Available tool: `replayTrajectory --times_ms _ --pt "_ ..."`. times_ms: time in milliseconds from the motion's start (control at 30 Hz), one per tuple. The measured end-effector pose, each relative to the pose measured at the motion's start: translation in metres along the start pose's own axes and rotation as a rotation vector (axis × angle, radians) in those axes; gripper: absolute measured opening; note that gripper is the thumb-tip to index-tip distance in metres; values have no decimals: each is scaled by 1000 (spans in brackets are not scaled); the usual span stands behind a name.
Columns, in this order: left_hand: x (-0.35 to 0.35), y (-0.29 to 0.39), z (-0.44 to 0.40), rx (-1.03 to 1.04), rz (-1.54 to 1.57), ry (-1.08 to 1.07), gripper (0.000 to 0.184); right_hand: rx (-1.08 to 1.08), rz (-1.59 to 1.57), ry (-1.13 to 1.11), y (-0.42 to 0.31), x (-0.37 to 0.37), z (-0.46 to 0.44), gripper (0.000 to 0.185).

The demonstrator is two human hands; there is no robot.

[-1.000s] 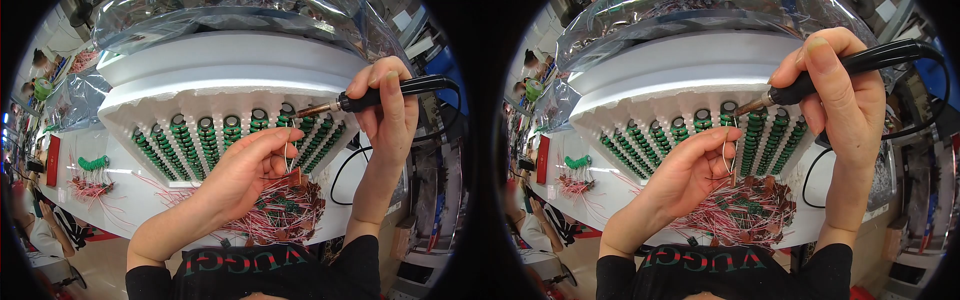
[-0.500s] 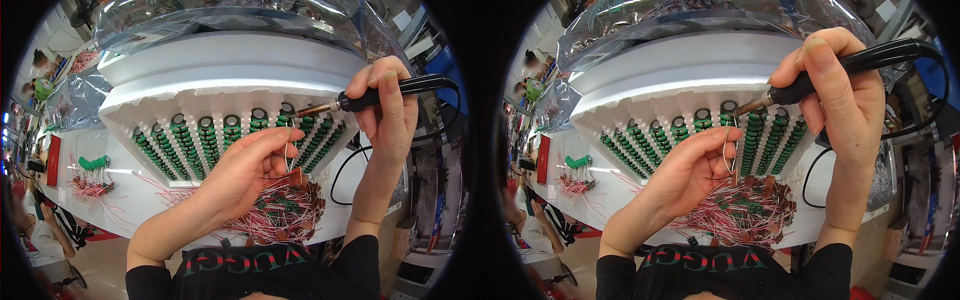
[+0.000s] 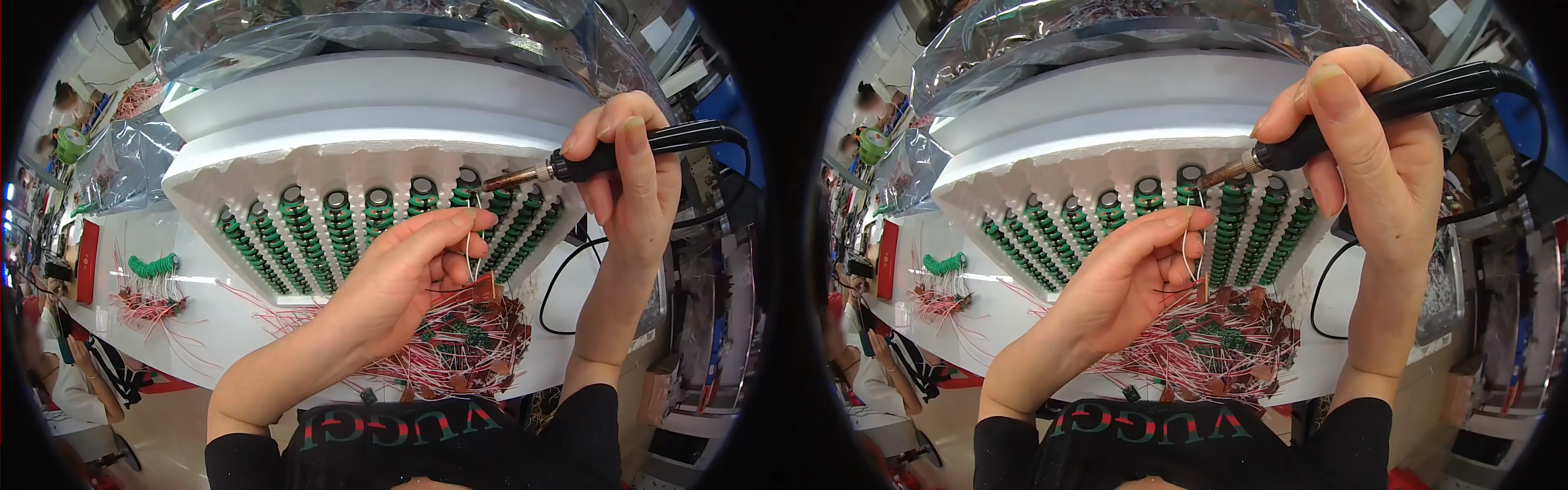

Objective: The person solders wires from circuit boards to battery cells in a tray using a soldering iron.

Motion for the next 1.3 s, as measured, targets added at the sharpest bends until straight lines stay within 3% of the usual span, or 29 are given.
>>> replayTrajectory --times_ms 1300 --pt "4 0 -2 -22 25 17 29 11 -19 29 0 -1 2 22"
Point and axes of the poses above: each hand's wrist, its own z-axis away from the middle knuckle, its own x-axis out of the palm, y = z × x, the point moved 4 cm from there along -z, towards the middle knuckle, and after that the axes turned 5 degrees about -x, right-handed, at the moved point
